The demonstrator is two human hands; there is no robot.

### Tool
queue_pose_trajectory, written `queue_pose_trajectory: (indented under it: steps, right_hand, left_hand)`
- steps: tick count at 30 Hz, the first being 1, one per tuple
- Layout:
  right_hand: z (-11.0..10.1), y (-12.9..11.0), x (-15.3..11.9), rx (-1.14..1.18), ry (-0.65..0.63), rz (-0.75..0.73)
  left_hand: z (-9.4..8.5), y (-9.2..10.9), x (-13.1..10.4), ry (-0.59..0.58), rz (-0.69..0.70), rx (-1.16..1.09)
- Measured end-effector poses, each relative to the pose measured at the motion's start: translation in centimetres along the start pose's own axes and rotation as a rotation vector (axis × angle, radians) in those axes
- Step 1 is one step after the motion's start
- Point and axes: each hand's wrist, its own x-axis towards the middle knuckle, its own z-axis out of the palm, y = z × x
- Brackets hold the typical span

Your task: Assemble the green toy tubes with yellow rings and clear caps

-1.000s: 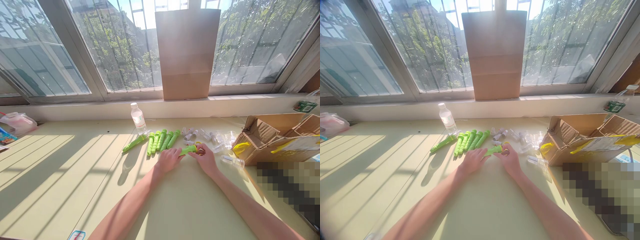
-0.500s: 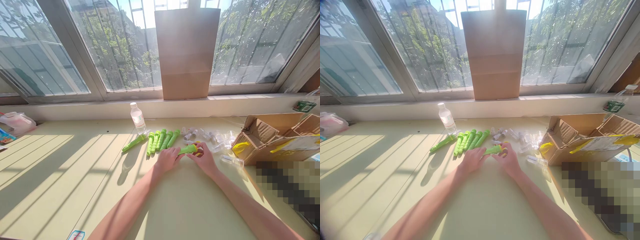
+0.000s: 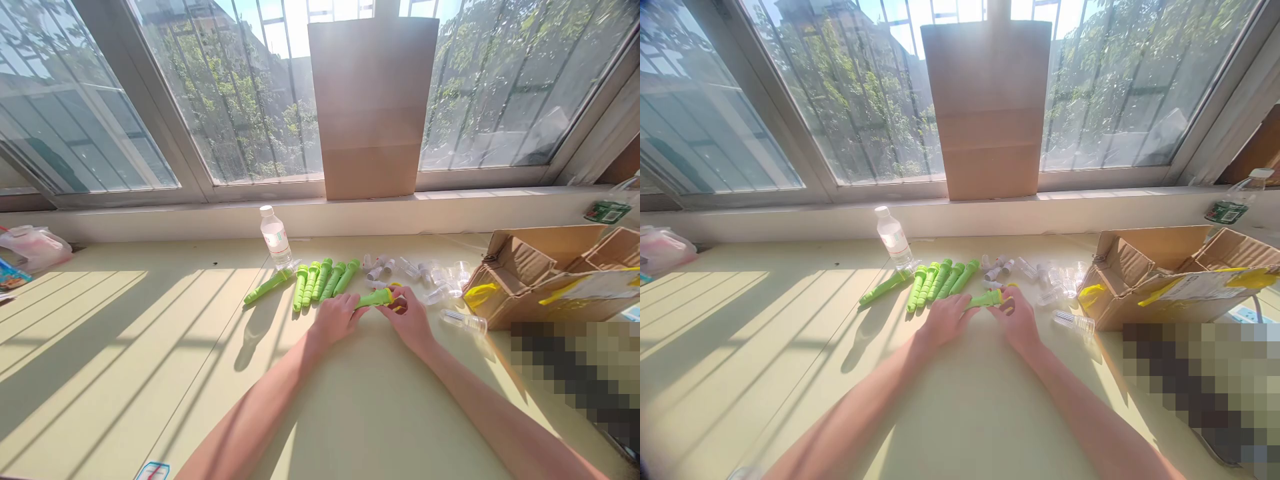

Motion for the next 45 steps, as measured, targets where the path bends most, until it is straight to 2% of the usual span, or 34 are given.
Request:
queue_pose_trajectory:
  steps: [14, 21, 26, 32, 39, 45]
  right_hand:
    - [0.21, 0.18, -0.23, -0.047, 0.022, -0.054]
    - [0.22, 0.1, -0.52, -0.033, 0.04, -0.073]
    - [0.37, 0.11, -0.56, -0.045, 0.069, -0.085]
    - [0.51, 0.27, -0.46, -0.089, 0.048, -0.123]
    - [0.44, 0.28, -0.59, -0.082, 0.081, -0.181]
    - [0.47, 0.38, -0.55, -0.095, 0.105, -0.218]
  left_hand:
    - [-0.57, 0.16, 0.09, -0.085, -0.067, -0.055]
    - [-0.24, 0.18, -0.01, -0.053, -0.121, -0.083]
    - [0.18, 0.05, -0.13, -0.015, -0.062, -0.05]
    - [-0.21, 0.38, -0.08, 0.024, 0.012, -0.041]
    - [-0.25, 0.36, -0.04, 0.039, 0.012, -0.067]
    - [-0.51, 0.4, 0.04, -0.033, -0.026, -0.078]
